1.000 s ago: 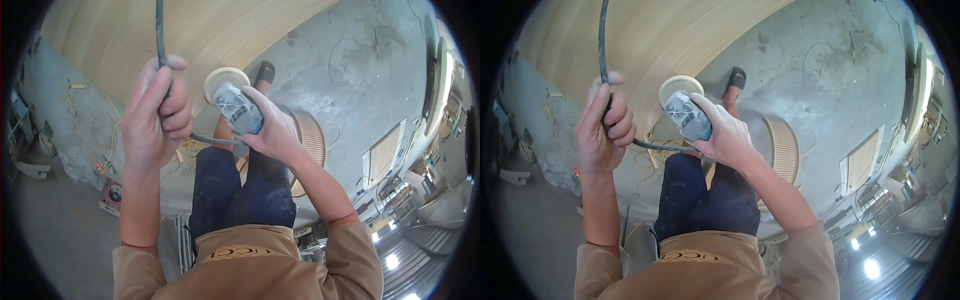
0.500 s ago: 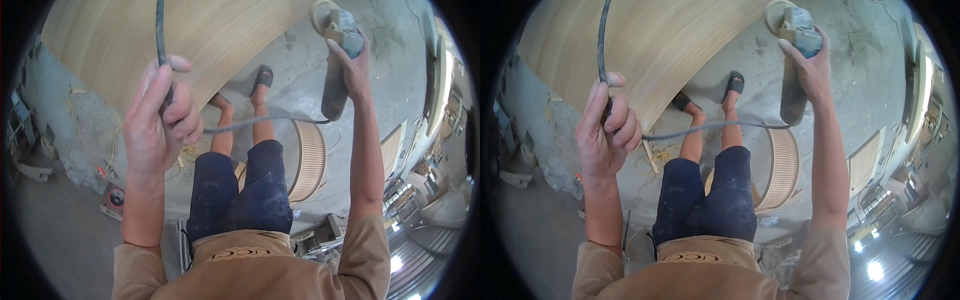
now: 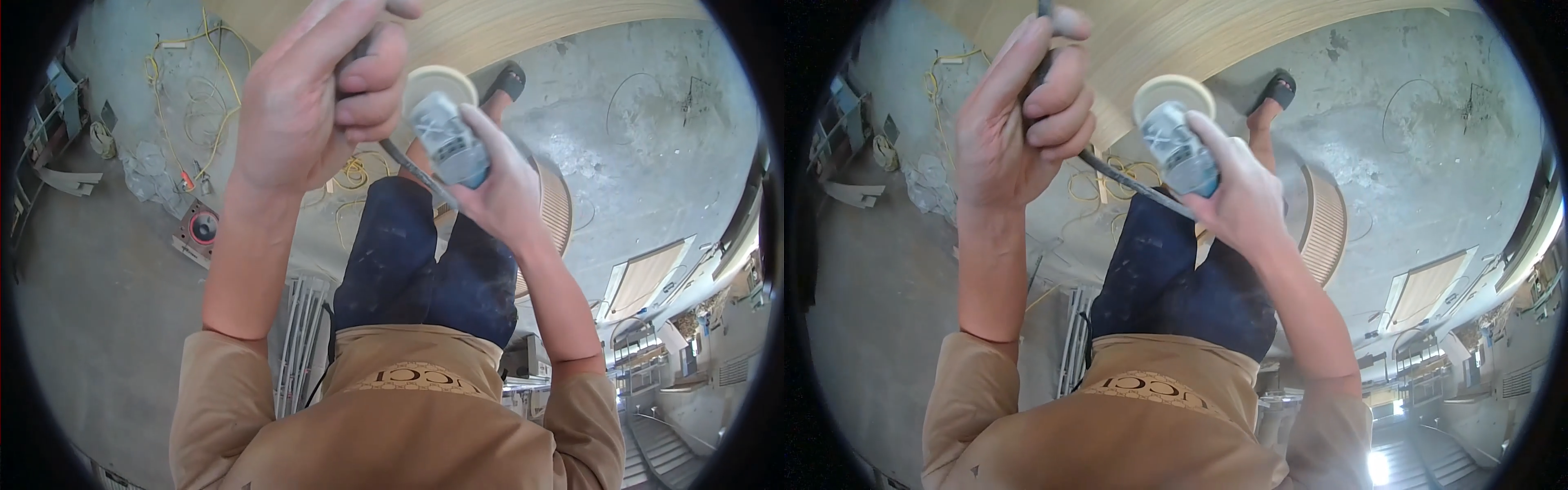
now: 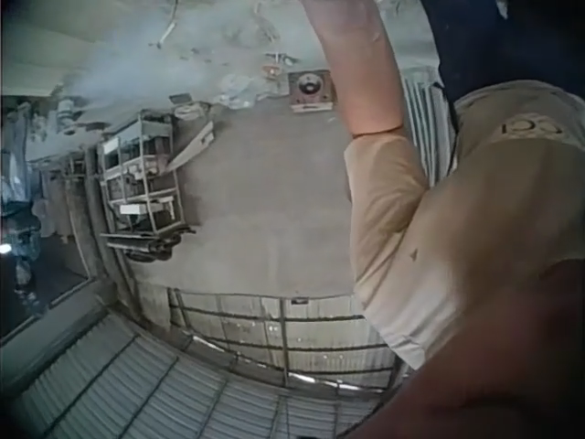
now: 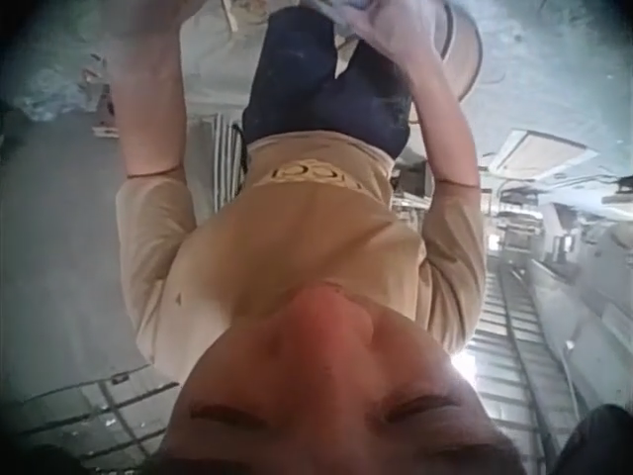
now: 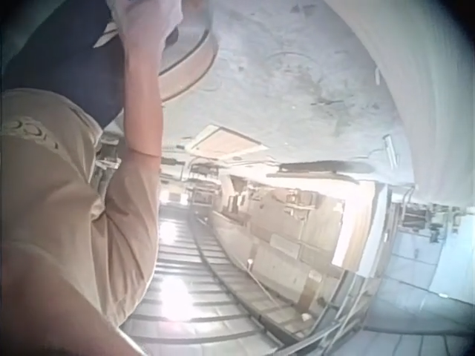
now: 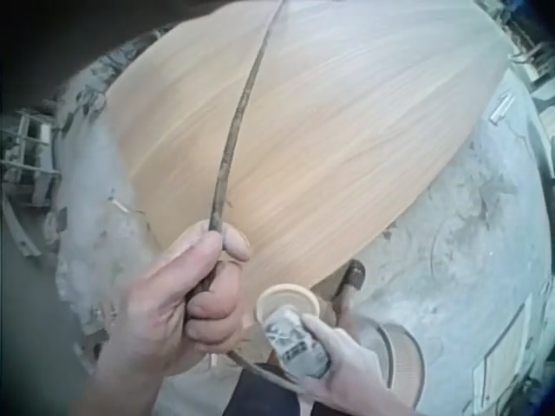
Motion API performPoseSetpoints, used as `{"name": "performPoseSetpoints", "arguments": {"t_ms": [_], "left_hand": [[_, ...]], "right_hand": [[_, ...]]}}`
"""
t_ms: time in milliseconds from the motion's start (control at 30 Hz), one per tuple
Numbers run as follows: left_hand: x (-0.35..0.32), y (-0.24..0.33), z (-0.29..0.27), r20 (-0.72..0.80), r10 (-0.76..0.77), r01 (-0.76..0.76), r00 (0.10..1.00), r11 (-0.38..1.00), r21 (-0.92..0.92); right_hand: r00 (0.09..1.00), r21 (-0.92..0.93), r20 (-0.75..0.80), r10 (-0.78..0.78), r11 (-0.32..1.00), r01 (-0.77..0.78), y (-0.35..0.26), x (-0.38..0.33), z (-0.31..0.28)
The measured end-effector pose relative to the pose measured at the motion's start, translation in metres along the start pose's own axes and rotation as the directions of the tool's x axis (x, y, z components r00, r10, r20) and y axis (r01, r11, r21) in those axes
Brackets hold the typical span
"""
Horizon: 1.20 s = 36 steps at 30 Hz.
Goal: Sand a wooden tabletop using a power orbital sander.
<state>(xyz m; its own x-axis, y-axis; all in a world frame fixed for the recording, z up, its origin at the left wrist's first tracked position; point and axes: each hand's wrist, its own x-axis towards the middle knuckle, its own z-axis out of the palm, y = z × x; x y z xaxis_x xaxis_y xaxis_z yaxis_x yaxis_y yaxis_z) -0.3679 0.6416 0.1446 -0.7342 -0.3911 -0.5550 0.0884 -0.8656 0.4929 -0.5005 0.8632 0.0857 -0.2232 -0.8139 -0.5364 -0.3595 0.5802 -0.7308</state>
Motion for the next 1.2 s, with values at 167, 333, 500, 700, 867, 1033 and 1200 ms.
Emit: {"name": "performPoseSetpoints", "arguments": {"t_ms": [167,333,500,700,867,1033,1200], "left_hand": [[0.004,0.008,0.004,-0.091,-0.156,0.162,0.984,0.985,0.063],[-0.007,0.013,-0.011,-0.102,-0.178,0.181,0.979,0.983,0.024],[-0.013,0.016,-0.025,-0.035,-0.188,0.188,0.982,0.982,0.001],[-0.014,0.015,-0.036,0.030,-0.146,0.147,0.989,0.989,-0.026],[-0.008,0.009,-0.031,0.017,-0.189,0.190,0.982,0.980,-0.063],[-0.003,0.002,-0.035,0.029,-0.180,0.181,0.983,0.983,-0.036],[-0.004,0.007,-0.037,0.049,-0.168,0.170,0.985,0.984,-0.043]], "right_hand": [[0.995,-0.032,0.078,-0.063,0.997,0.066,-0.015,-0.002,0.025],[0.983,-0.082,0.155,-0.097,0.990,0.111,-0.028,-0.004,0.040],[0.994,-0.077,0.057,-0.096,0.992,0.100,-0.028,-0.006,0.040],[0.997,-0.003,-0.080,-0.010,1.000,0.010,-0.018,-0.017,0.030],[0.998,-0.039,0.057,0.001,0.999,0.002,-0.032,-0.012,0.036],[0.983,-0.151,0.185,0.009,0.988,0.020,-0.044,-0.005,0.047],[0.997,-0.023,0.047,-0.064,0.998,0.065,-0.038,-0.007,0.038]]}}
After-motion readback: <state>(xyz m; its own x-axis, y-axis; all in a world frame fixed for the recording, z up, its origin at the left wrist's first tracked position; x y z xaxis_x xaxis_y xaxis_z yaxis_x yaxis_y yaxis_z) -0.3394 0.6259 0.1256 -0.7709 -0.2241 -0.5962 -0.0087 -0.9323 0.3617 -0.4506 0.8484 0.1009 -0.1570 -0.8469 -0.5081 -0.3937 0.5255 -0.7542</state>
